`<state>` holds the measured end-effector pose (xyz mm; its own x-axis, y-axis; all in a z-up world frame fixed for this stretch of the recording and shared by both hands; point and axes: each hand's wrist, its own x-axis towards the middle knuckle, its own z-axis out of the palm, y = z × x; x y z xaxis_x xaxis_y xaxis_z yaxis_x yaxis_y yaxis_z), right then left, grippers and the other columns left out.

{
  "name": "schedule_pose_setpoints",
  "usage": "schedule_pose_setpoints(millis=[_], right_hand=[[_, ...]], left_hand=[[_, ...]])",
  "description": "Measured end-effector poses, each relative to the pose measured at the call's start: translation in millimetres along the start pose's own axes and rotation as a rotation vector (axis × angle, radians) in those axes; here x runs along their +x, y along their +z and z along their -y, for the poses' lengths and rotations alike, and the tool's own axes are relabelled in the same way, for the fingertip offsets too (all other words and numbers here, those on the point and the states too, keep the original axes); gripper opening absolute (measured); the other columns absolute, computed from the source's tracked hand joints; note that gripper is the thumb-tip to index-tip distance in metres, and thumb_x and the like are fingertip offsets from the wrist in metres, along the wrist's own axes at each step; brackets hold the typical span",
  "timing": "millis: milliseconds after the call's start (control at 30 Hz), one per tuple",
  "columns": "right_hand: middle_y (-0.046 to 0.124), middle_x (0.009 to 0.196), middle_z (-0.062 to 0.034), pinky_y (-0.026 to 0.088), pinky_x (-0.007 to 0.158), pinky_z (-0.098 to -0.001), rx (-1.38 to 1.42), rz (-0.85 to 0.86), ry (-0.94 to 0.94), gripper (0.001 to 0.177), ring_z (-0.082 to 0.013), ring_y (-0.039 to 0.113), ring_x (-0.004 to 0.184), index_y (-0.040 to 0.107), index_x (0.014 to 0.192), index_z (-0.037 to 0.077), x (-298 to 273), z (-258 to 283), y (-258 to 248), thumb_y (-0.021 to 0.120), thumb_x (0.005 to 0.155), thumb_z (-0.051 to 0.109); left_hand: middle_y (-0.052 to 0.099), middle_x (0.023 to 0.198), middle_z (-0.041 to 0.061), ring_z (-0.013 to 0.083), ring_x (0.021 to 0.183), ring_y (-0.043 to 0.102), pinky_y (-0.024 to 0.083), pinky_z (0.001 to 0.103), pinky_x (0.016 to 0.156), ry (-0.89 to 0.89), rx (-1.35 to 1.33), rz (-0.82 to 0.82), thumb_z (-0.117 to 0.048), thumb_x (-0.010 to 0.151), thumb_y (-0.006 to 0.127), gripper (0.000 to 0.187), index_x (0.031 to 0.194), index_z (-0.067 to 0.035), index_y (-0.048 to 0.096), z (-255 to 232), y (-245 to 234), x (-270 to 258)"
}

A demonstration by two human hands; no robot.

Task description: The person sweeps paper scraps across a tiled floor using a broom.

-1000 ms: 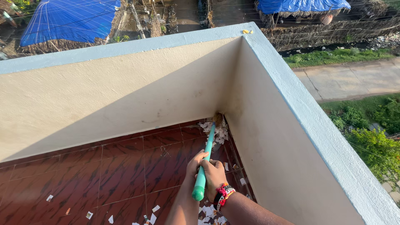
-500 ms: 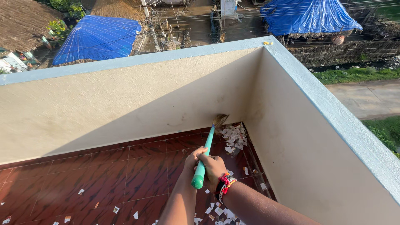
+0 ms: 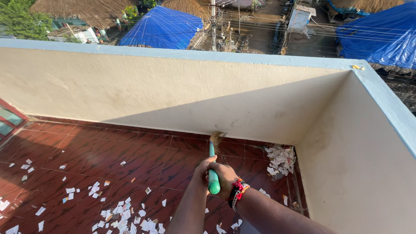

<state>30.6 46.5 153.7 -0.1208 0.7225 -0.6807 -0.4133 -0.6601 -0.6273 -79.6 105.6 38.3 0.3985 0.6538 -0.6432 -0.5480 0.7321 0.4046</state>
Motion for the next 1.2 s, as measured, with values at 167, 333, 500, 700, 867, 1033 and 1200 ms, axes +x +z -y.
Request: schedule_pose_setpoints(millis=[167, 333, 500, 700, 867, 1033, 1200], right_hand=[[0.066, 0.073, -0.0099, 0.055, 0.055, -0.0328, -0.077, 0.155, 0.057, 0.020, -0.0185, 0.063, 0.058, 0.066, 0.091, -0.001, 14.7, 2.0, 34.7, 0.070, 0.089, 0.018], [0.068, 0.076, -0.0066, 0.053, 0.054, -0.0320, -0.241, 0.280, 0.102, 0.021, -0.0155, 0.065, 0.062, 0.067, 0.092, 0.003, 47.0, 10.1, 80.7, 0.069, 0.091, 0.024], [0.067, 0.077, -0.0059, 0.053, 0.052, -0.0322, -0.374, 0.536, 0.068, 0.019, -0.0152, 0.064, 0.061, 0.066, 0.092, 0.004, 88.2, 29.8, 137.4, 0.065, 0.093, 0.023], [0.066, 0.076, -0.0048, 0.052, 0.051, -0.0308, -0.501, 0.671, 0.172, 0.025, -0.0145, 0.063, 0.060, 0.064, 0.093, 0.004, 147.2, 65.0, 218.7, 0.066, 0.096, 0.029], [0.063, 0.074, -0.0045, 0.051, 0.052, -0.0293, -0.568, 0.807, 0.301, 0.025, -0.0145, 0.062, 0.060, 0.063, 0.092, 0.006, 187.0, 76.4, 283.8, 0.070, 0.095, 0.030], [0.064, 0.073, -0.0058, 0.051, 0.052, -0.0306, -0.599, 0.900, 0.379, 0.023, -0.0155, 0.062, 0.059, 0.063, 0.090, 0.005, 198.8, 70.7, 344.1, 0.071, 0.092, 0.027], [0.065, 0.077, -0.0043, 0.051, 0.054, -0.0290, -0.620, 0.956, 0.525, 0.020, -0.0139, 0.062, 0.061, 0.062, 0.091, 0.005, 230.7, 63.3, 408.7, 0.069, 0.098, 0.024]], left_hand=[[0.041, 0.052, -0.001, 0.0126, 0.036, 0.038, 0.030, 0.030, 0.034, 0.270, -0.080, -0.314, -0.030, 0.087, 0.076, 0.032, 0.075, -0.010, 0.053, -31.9, 9.1, -61.7], [0.041, 0.052, -0.001, 0.0140, 0.035, 0.038, 0.026, 0.032, 0.033, 0.424, -0.134, -0.390, -0.029, 0.084, 0.077, 0.032, 0.076, -0.012, 0.052, -72.9, -19.4, -74.5], [0.040, 0.054, 0.000, 0.0142, 0.036, 0.034, 0.025, 0.032, 0.033, 0.517, -0.188, -0.522, -0.030, 0.083, 0.077, 0.032, 0.079, -0.011, 0.052, -135.7, -50.4, -75.3], [0.051, 0.064, 0.001, 0.0127, 0.042, 0.040, 0.029, 0.030, 0.034, 0.773, -0.346, -0.502, -0.025, 0.086, 0.075, 0.024, 0.084, -0.011, 0.056, -217.9, -82.5, -65.7], [0.045, 0.055, 0.002, 0.0146, 0.036, 0.037, 0.028, 0.031, 0.031, 0.865, -0.407, -0.546, -0.030, 0.087, 0.074, 0.027, 0.081, -0.008, 0.058, -269.5, -103.8, -73.9], [0.042, 0.048, 0.003, 0.0177, 0.032, 0.038, 0.028, 0.035, 0.029, 0.900, -0.430, -0.672, -0.029, 0.087, 0.075, 0.030, 0.077, -0.007, 0.056, -305.0, -120.6, -113.2], [0.038, 0.044, 0.002, 0.0182, 0.032, 0.040, 0.029, 0.037, 0.028, 0.882, -0.493, -0.679, -0.033, 0.087, 0.072, 0.037, 0.070, -0.010, 0.048, -345.1, -157.7, -122.4]])
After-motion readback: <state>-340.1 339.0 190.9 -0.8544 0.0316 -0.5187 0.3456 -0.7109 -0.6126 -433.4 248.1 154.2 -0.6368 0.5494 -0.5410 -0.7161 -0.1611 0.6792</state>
